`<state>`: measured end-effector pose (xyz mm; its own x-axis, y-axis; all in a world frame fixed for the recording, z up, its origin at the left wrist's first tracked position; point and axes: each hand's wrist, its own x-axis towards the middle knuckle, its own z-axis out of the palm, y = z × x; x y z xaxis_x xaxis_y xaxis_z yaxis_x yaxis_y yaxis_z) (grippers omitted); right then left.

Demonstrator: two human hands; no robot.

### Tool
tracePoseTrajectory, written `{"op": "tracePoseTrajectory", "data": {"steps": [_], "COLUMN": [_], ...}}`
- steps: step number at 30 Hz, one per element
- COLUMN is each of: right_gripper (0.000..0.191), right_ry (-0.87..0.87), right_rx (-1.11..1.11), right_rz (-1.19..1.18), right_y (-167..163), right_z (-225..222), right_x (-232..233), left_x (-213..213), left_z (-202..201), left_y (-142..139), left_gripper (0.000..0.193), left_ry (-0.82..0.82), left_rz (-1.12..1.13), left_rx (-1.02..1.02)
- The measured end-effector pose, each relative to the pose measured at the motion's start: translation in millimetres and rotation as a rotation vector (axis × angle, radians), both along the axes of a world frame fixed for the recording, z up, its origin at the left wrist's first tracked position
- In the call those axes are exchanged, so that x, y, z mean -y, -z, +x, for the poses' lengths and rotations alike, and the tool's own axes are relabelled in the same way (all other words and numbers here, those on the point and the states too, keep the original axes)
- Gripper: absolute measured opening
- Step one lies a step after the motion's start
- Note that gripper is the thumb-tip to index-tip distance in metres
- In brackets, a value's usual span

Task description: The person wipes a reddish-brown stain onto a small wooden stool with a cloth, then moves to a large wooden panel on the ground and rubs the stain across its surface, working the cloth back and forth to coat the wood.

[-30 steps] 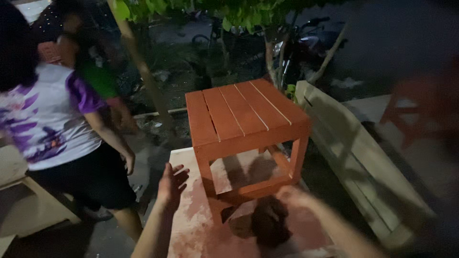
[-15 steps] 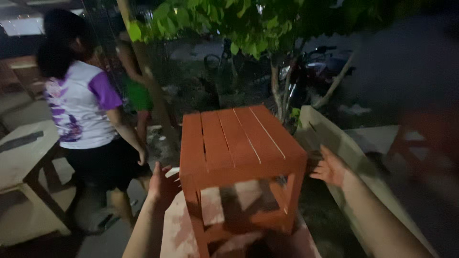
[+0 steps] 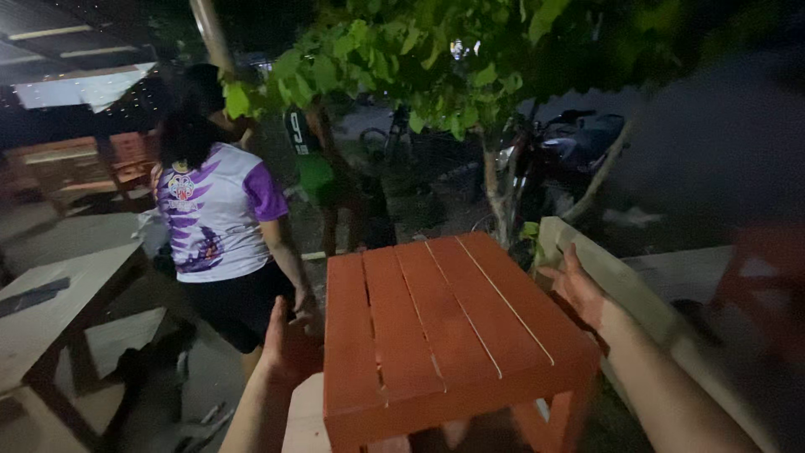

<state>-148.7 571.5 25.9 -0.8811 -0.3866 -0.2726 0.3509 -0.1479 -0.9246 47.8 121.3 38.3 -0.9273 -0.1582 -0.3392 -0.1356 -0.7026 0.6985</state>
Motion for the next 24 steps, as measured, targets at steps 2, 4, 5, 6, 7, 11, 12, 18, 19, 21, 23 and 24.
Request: {"op": "tracePoseTrajectory", "data": {"steps": [2,4,5,6,7,11,12,18,19,21,23,24], "right_gripper": [0.123,0.127,0.127,0.128,0.132,0.141,0.143,0.143,0.141,0.138,0.138,0.137], "right_ry": [0.063,0.089,0.08,0.072,0.072,0.066,0.071,0.261,0.263,0.258,0.337,0.368], "right_rx": [-0.024,0.001,0.035,0.065,0.052,-0.028,-0.05,-0.005,-0.036,-0.107,-0.113,-0.119], "right_rz": [0.113,0.121,0.075,0.028,-0.02,-0.14,-0.149,-0.109,-0.137,-0.184,-0.135,-0.109], "right_y": [2,3,4,3,5,0,-3,-22,-25,-34,-42,-47], "right_z": [-5,-6,-4,-2,-2,-1,1,33,42,57,68,71], "right_x": [1,0,-1,-3,-7,-32,-42,-119,-136,-169,-204,-221], "left_x": [4,7,6,4,1,-13,-17,-65,-78,-106,-150,-174], "left_z": [-5,-5,-5,-6,-8,-17,-20,-57,-62,-64,-65,-65], "left_y": [-3,-6,-8,-9,-11,-13,-13,-29,-35,-47,-57,-64], "left_gripper": [0.115,0.119,0.121,0.121,0.121,0.123,0.123,0.115,0.112,0.112,0.107,0.102], "left_ry": [-0.049,-0.044,-0.04,-0.041,-0.044,0.066,0.063,-0.013,-0.061,0.029,-0.069,-0.211], "left_rz": [-0.095,-0.029,0.006,0.0,-0.006,-0.035,-0.072,-0.229,-0.325,-0.215,0.319,0.8], "left_rx": [0.117,0.135,0.146,0.155,0.162,0.117,0.092,0.013,0.016,-0.017,-0.142,-0.246]}}
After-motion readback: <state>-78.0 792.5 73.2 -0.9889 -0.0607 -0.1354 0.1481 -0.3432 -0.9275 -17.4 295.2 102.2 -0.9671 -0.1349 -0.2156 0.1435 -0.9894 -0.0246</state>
